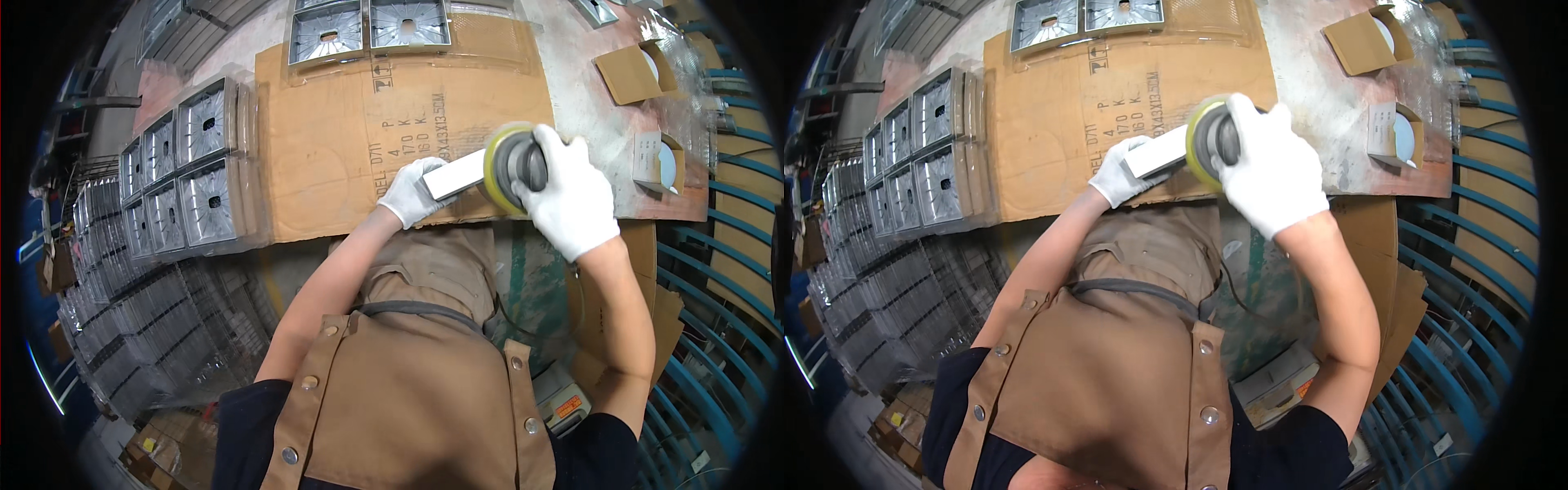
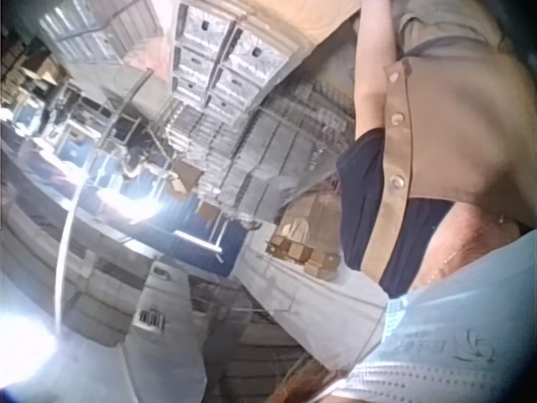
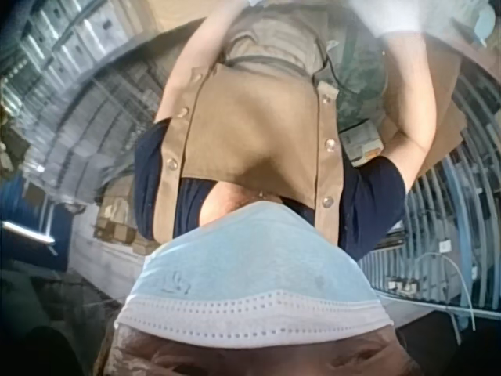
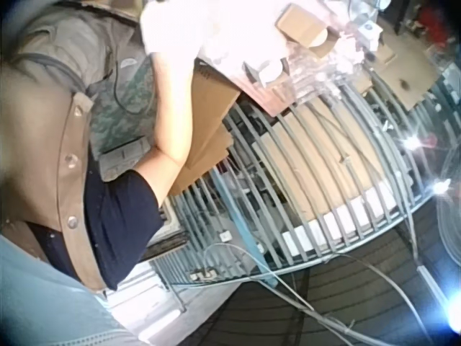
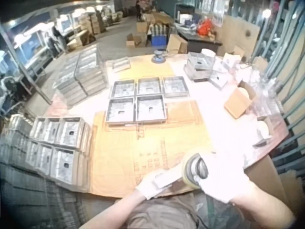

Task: Grinding and smoothing the edges and surfaces of metal box components using a handheld orbital sander at a workbench.

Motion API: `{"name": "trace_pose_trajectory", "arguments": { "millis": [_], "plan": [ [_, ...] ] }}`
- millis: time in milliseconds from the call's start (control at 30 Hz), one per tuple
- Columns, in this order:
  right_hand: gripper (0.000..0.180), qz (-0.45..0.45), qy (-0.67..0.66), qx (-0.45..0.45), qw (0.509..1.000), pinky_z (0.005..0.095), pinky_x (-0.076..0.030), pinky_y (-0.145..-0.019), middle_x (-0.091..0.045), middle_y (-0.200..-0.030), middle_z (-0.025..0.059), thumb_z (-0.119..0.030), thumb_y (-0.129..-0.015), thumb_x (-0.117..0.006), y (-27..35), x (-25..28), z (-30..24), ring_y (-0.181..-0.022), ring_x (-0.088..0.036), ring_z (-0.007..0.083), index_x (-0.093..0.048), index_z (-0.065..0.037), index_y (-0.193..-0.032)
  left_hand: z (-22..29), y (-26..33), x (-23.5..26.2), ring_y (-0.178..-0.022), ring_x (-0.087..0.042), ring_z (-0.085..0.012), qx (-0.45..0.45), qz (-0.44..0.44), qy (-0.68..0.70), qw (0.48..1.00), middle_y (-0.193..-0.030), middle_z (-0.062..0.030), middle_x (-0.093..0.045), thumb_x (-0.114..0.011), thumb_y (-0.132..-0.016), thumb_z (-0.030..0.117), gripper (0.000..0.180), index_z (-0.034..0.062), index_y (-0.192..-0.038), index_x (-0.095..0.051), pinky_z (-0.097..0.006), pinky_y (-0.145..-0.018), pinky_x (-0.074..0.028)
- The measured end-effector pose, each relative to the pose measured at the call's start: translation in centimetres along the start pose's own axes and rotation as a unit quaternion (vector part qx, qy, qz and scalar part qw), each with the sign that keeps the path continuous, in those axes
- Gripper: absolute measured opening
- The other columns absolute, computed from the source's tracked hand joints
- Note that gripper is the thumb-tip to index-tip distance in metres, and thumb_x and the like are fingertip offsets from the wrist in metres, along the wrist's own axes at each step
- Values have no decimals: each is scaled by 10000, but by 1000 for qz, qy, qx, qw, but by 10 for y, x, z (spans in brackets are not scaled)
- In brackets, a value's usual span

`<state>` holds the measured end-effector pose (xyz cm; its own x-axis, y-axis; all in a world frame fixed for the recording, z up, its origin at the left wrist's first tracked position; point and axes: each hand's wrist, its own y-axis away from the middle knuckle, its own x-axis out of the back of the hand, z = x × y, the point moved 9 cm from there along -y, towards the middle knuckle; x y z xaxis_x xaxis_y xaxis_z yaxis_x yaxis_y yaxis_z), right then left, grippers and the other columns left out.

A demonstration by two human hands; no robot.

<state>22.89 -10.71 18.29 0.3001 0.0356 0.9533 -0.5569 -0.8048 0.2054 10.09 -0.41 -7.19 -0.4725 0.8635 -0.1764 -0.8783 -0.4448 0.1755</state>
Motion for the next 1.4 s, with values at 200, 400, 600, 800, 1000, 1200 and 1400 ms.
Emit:
{"name": "trace_pose_trajectory", "arguments": {
  "millis": [200, 400, 600, 800, 1000, 1200, 1400],
  "plan": [
    [574, -10, 4, -14, 1000, 492, -548, -811, -554, -1103, 248, -274, -834, -753, 16, 1, 13, -902, -654, 460, -503, -177, -1342, 36, 9, -4, -971, -696, -318, -45, -8, -201, 979, -1032, -124, -723, -874, -749, 246, 413, 86, -1081, -687, -379, -868, -564],
    [668, 50, 2, -68, 996, 472, -556, -830, -569, -1144, 184, -267, -763, -822, 50, 2, 60, -954, -665, 411, -526, -200, -1358, 81, 24, -5, -1010, -664, -151, -75, 31, -172, 982, -1138, -50, -690, -919, -722, 113, 670, 40, -1297, -584, -319, -939, -549],
    [733, 105, -42, -148, 983, 465, -551, -862, -582, -1148, 169, -231, -730, -852, 67, -14, 84, -993, -662, 403, -510, -210, -1379, 168, 18, -54, -1020, -677, -351, -152, 28, -465, 872, -1116, -178, -692, -861, -742, 225, 685, 82, -1337, -553, -422, -883, -549],
    [766, 103, -87, -158, 978, 457, -546, -889, -594, -1188, 170, -240, -727, -857, 69, -29, 88, -1056, -654, 403, -497, -216, -1403, 160, -10, -70, -892, -687, -390, -47, -5, -531, 846, -978, -183, -704, -831, -789, 257, 412, 72, -1070, -594, -447, -784, -561],
    [787, 180, -70, -135, 972, 441, -550, -898, -624, -1171, 145, -208, -683, -881, 71, 1, 89, -1044, -667, 369, -525, -199, -1385, 84, 13, -6, -881, -711, -284, -62, 77, -241, 966, -950, -114, -715, -895, -759, 253, 432, 42, -1022, -625, -387, -847, -584],
    [759, 198, -77, -13, 977, 434, -562, -843, -608, -1125, 142, -194, -703, -871, 54, 23, 36, -988, -674, 361, -526, -203, -1380, 82, 22, -5, -931, -706, -237, -58, 55, -256, 963, -986, -99, -714, -895, -758, 227, 392, 45, -1017, -665, -348, -866, -561],
    [676, 94, -29, 41, 994, 468, -562, -784, -562, -1083, 205, -240, -801, -792, 21, 2, -19, -887, -666, 424, -484, -211, -1401, 32, 20, -3, -977, -706, -205, 49, 10, -199, 979, -1044, -81, -722, -868, -766, 135, 379, 59, -1073, -660, -321, -882, -564]
  ]
}}
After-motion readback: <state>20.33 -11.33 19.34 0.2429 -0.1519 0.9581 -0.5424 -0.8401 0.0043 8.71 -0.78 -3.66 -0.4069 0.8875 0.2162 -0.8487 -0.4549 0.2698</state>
